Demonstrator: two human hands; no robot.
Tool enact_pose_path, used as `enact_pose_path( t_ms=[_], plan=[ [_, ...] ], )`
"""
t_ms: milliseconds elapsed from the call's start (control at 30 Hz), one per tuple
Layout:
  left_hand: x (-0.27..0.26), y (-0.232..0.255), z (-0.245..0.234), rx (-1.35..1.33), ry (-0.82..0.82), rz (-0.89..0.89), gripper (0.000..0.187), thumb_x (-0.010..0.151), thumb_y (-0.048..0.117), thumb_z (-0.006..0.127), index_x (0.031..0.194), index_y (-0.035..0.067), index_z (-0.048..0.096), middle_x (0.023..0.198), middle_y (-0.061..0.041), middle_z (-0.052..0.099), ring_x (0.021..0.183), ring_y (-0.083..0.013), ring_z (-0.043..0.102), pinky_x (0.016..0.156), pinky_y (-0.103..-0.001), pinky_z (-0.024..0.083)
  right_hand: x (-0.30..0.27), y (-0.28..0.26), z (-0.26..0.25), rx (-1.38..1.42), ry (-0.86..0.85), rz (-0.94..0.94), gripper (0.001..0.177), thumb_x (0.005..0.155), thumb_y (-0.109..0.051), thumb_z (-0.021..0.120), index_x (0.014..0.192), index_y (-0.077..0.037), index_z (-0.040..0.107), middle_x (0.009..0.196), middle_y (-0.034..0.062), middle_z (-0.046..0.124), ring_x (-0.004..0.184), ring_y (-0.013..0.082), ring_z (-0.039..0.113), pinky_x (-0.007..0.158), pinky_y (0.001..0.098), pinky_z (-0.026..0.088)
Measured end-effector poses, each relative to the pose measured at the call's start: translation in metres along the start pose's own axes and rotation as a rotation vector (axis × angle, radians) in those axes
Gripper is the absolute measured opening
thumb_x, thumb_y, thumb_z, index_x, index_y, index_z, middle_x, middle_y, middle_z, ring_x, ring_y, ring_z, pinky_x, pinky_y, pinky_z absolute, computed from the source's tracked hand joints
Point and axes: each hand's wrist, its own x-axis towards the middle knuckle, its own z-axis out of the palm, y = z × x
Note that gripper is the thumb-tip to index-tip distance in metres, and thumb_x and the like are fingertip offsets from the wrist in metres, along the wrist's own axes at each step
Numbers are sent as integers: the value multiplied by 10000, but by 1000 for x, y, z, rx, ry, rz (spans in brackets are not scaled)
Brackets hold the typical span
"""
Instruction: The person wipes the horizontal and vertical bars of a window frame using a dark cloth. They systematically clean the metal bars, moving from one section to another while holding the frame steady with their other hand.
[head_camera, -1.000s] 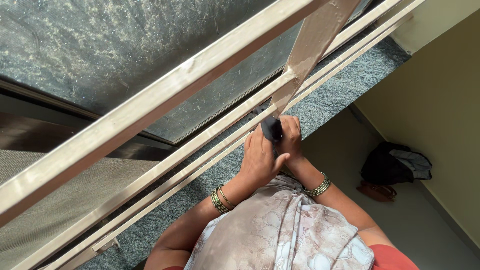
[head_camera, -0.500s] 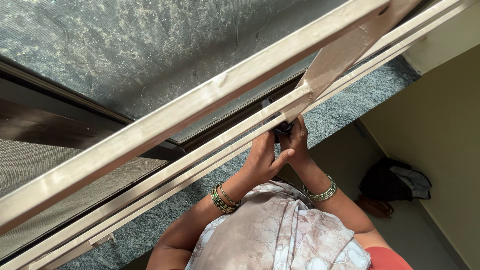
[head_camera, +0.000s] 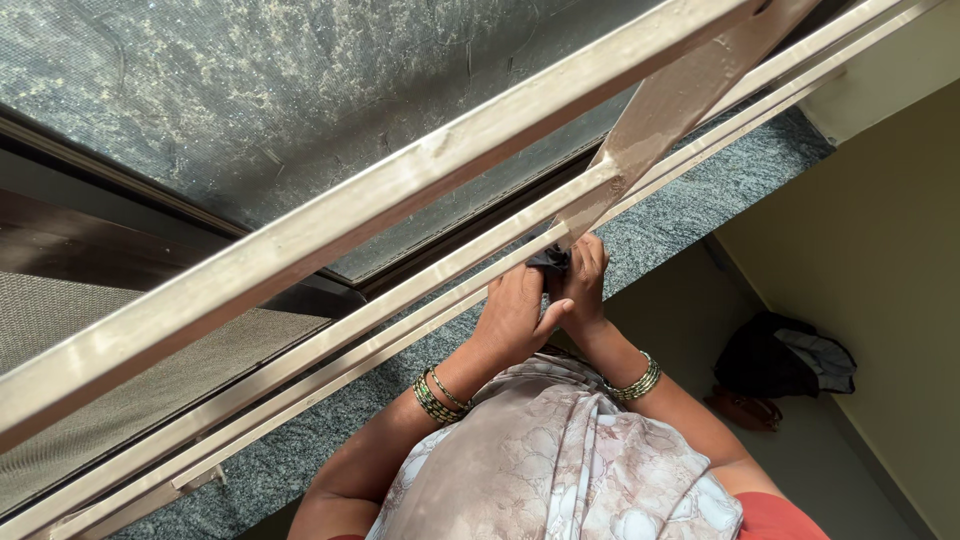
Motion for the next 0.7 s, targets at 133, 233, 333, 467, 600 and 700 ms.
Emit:
enact_pose_path(
  t_ms=[133,233,333,467,600,700],
  plan=[
    [7,12,-14,-182,42,72,580,962,364,679,1303,-68,497,1143,-235,566,1039,-419,562,915,-510,455,17,-13,-20,355,0,116,268,999,-157,605,1204,5,545,1074,176,609,970,380,632,856,482,525],
    [11,14,-17,-181,62,87,529,958,353,699,1235,-54,506,1119,-250,572,1018,-432,579,902,-510,469,26,-18,-22,343,26,91,314,978,-149,610,1223,32,537,1064,208,600,947,396,641,821,478,525],
    [11,4,-12,-158,3,28,517,960,362,698,1218,-45,512,1067,-232,602,972,-441,602,863,-505,478,27,-10,-16,229,5,27,301,979,-129,612,1221,34,538,1091,232,594,972,428,629,829,494,518],
    [8,-6,0,-120,-74,-90,497,947,417,696,1168,-3,552,1050,-207,626,978,-424,617,877,-495,488,16,1,-11,95,-23,-75,281,960,-101,642,1194,27,555,1094,222,590,1001,461,597,869,524,499],
    [1,-6,5,54,-5,-14,553,913,425,696,1218,-10,542,1129,-213,597,1066,-424,573,944,-525,425,2,9,-4,0,-47,-18,241,850,-47,635,1077,5,573,1003,205,567,929,435,553,848,518,481],
    [-3,-4,6,54,-53,-49,586,923,445,678,1258,-14,537,1167,-208,579,1113,-413,549,975,-524,398,-2,9,-5,-5,-51,-18,210,841,-53,659,1025,-6,569,984,200,567,910,418,544,831,508,474]
  ],
)
